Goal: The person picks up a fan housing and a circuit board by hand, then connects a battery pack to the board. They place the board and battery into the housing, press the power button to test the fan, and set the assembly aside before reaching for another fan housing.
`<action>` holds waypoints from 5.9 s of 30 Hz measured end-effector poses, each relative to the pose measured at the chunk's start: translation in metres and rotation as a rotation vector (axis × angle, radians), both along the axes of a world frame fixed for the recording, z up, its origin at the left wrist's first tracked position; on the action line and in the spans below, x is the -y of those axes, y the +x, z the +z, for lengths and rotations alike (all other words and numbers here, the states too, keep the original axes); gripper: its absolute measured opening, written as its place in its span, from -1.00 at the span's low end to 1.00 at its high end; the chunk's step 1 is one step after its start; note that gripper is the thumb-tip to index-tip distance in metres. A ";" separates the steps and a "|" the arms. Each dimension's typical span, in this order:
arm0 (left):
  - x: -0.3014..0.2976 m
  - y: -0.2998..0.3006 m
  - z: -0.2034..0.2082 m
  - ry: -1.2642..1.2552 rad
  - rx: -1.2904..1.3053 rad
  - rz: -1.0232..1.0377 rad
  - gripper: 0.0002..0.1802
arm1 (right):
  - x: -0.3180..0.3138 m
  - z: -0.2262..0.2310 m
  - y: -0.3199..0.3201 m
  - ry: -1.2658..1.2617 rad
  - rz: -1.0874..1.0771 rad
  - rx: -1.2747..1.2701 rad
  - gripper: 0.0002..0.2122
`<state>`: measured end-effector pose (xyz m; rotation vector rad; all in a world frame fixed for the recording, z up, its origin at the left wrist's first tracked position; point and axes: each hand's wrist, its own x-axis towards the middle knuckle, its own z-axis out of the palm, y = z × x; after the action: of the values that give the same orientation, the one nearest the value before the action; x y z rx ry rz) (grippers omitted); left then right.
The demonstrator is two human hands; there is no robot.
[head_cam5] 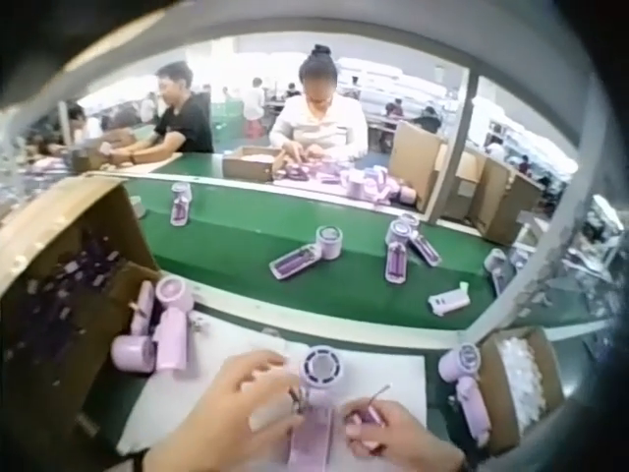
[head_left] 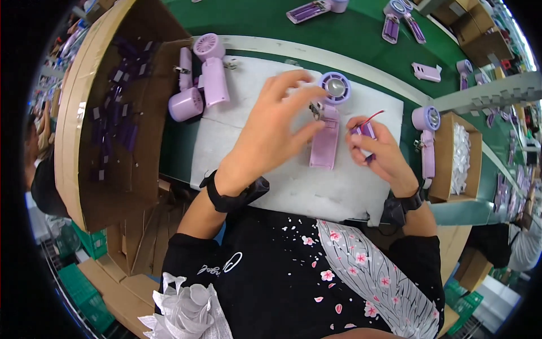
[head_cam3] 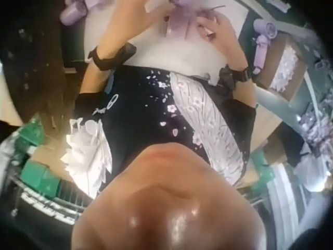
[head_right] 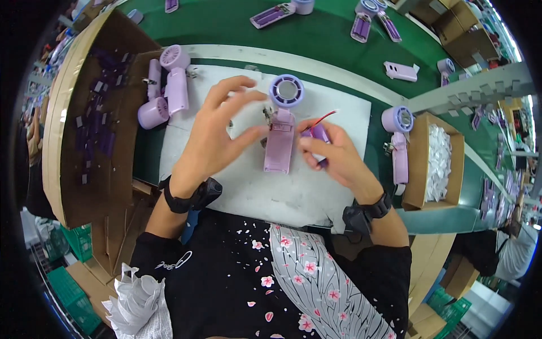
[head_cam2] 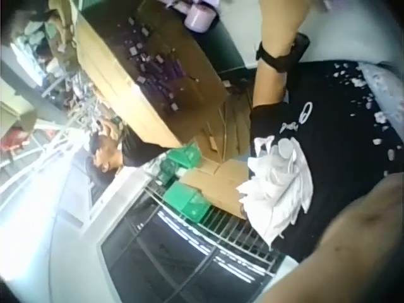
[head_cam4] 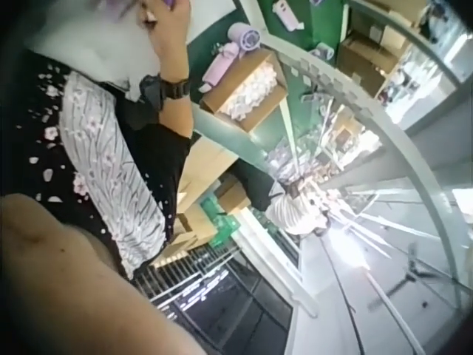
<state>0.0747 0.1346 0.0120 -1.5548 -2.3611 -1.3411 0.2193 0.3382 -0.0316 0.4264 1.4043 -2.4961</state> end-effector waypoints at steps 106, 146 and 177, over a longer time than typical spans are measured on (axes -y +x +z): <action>-0.016 -0.035 -0.032 -0.088 1.041 -0.319 -0.72 | 0.028 -0.005 -0.023 1.292 -0.226 -0.446 -0.91; -0.018 -0.030 -0.039 -0.062 0.839 -0.313 -0.62 | 0.034 -0.003 -0.022 1.265 -0.327 -0.430 -0.80; -0.022 -0.019 -0.040 -0.019 0.471 -0.160 -0.74 | 0.037 -0.005 -0.033 1.459 -0.471 -0.526 -0.68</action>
<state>0.0555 0.1571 -0.0283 -1.6076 -2.5399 -1.9102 0.1866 0.3010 -0.0368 0.3198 3.5031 -1.3250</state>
